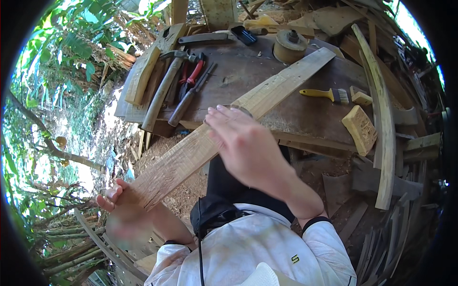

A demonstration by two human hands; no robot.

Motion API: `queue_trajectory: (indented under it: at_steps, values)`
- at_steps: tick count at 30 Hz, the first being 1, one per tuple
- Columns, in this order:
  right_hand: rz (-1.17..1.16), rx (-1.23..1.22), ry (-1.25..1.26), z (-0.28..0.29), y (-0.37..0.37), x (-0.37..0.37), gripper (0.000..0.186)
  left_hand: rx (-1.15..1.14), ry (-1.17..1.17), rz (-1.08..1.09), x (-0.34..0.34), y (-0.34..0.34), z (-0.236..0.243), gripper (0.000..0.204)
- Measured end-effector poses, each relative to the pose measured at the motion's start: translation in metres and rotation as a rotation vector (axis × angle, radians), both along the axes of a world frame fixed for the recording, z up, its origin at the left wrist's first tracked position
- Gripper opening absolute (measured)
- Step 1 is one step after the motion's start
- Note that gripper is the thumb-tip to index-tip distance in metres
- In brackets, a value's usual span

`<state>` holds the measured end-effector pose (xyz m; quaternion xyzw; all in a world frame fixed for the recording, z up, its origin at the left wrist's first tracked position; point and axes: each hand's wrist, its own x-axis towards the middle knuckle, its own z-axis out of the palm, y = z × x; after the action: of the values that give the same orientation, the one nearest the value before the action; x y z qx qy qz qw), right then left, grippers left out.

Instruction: The person uses a hammer and chisel to carve a groove into a long wooden plank, then smooths the plank with sandpaper. The work is performed at a cluttered outdoor workbench with various tools visible.

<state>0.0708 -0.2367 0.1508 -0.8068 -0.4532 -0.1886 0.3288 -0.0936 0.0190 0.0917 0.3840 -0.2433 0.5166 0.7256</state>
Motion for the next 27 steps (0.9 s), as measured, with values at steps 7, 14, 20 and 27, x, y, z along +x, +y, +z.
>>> queue_trajectory:
  at_steps: [7,14,20,27]
  values:
    - [0.387,0.156,0.106,0.014,0.068,-0.092,0.043,-0.285,-0.024,0.168,0.017,-0.043,0.016,0.093]
    - [0.042,0.045,0.155,0.010,-0.003,-0.013,0.037,-0.102,-0.082,-0.060,0.016,-0.019,0.012,0.079]
    - [0.173,0.023,0.055,0.018,0.034,-0.070,0.044,-0.129,-0.107,-0.076,0.016,-0.034,0.005,0.077]
    - [0.102,0.083,0.137,0.014,-0.009,-0.025,0.043,-0.083,-0.050,0.159,0.009,-0.035,0.012,0.074]
